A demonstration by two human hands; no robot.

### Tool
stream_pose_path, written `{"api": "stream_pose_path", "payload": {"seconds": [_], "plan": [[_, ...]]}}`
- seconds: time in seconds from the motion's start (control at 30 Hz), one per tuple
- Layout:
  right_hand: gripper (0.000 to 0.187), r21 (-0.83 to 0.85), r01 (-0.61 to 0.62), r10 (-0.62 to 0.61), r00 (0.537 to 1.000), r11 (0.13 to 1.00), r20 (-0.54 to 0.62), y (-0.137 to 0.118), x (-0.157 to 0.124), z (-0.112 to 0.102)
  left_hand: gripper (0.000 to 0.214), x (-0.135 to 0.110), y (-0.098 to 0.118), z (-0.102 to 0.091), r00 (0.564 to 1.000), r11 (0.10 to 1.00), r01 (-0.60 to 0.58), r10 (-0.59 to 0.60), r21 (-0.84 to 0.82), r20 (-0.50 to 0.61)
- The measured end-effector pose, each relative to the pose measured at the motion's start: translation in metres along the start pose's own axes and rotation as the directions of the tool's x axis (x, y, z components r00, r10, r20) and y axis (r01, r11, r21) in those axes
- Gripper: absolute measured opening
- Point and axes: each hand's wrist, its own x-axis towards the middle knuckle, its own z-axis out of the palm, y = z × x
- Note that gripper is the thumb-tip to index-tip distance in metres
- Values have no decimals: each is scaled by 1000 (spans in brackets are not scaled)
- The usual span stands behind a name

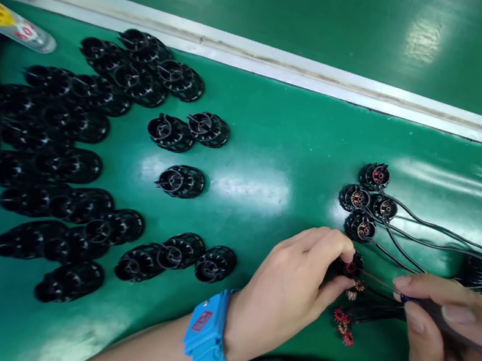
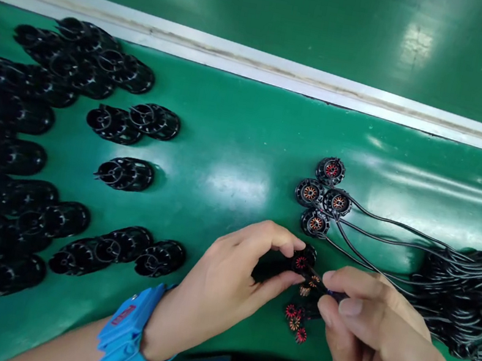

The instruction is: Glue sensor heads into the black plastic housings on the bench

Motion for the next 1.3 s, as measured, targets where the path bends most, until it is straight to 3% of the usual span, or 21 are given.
{"api": "stream_pose_path", "payload": {"seconds": [0.23, 0.37, 0.53, 0.93, 1.07, 1.17, 1.3], "plan": [[21, -24, -156, 157, 988, 987, 16, -5, -8, 5, 36, 0, 1, 0, 1000, 1000, 17, -17, -14, 3], [21, 27, -59, 60, 998, 998, -22, -4, -6, 8, 37, -1, 1, 0, 1000, 1000, 16, -16, -15, -3], [17, 93, 66, -69, 997, 993, 23, 3, 0, 8, 39, -2, 1, 1, 1000, 1000, 28, -28, -10, 5], [19, 149, 5, -7, 1000, 989, 15, 0, -6, 12, 41, -2, -1, 2, 1000, 1000, 21, -21, -15, -15], [24, 184, -76, 84, 996, 980, -39, -8, -1, 18, 41, -2, 0, 1, 1000, 1000, 22, -22, -6, -10], [26, 241, -15, 16, 1000, 970, -5, -9, 2, 21, 41, -2, 0, 1, 1000, 1000, 23, -23, 5, 0], [33, 226, -32, 38, 999, 974, -23, 10, -9, -1, 38, 1, -3, 2, 999, 999, -19, 20, 31, -27]]}}
